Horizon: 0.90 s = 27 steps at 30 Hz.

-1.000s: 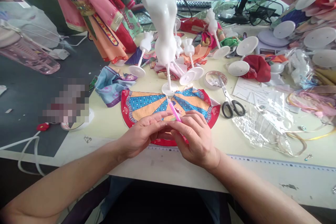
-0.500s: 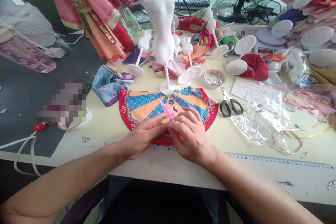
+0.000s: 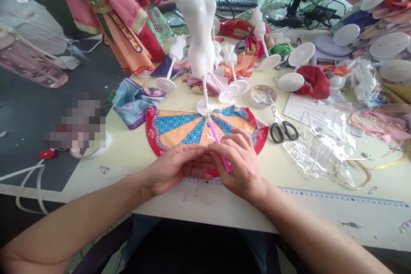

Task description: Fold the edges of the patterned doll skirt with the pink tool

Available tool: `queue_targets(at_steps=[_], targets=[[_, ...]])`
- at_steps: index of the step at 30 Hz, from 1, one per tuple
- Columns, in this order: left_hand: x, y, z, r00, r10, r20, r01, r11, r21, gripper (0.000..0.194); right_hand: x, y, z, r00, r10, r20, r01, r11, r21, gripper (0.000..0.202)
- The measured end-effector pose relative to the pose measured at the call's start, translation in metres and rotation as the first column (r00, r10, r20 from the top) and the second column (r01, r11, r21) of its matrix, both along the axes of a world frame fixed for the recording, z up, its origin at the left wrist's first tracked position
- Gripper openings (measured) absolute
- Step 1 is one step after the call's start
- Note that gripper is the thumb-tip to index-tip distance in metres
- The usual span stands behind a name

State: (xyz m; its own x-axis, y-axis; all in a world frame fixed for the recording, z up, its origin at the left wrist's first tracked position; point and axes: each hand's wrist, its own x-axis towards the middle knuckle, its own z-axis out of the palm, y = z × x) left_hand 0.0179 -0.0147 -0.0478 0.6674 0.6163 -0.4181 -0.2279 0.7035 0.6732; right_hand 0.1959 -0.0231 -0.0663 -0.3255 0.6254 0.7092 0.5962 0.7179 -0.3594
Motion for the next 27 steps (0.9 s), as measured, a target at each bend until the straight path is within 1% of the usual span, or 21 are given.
queue_targets(at_steps=[6,15,21,27], targets=[[0.0003,0.0002,0.0011,1.000,0.001,0.000,-0.001,1.000,-0.024,0.026,0.0001,0.0001,-0.0001,1.000,0.003,0.007,-0.003,1.000,0.010,0.031],[-0.0004,0.0010,0.0009,0.999,-0.027,-0.044,0.026,1.000,-0.012,0.030,0.0011,0.0000,0.0005,0.999,0.048,0.013,-0.048,0.999,-0.003,0.035],[0.0007,0.0000,-0.0008,0.998,-0.001,-0.068,-0.001,0.999,-0.041,0.026,0.0020,-0.0001,0.0019,0.995,0.102,-0.012,-0.102,0.994,-0.034,0.038],[-0.0017,0.0009,0.0013,0.998,0.060,-0.032,-0.062,0.997,-0.043,0.024,0.0040,-0.0020,0.0023,0.993,0.101,-0.060,-0.105,0.993,-0.056,0.041]])
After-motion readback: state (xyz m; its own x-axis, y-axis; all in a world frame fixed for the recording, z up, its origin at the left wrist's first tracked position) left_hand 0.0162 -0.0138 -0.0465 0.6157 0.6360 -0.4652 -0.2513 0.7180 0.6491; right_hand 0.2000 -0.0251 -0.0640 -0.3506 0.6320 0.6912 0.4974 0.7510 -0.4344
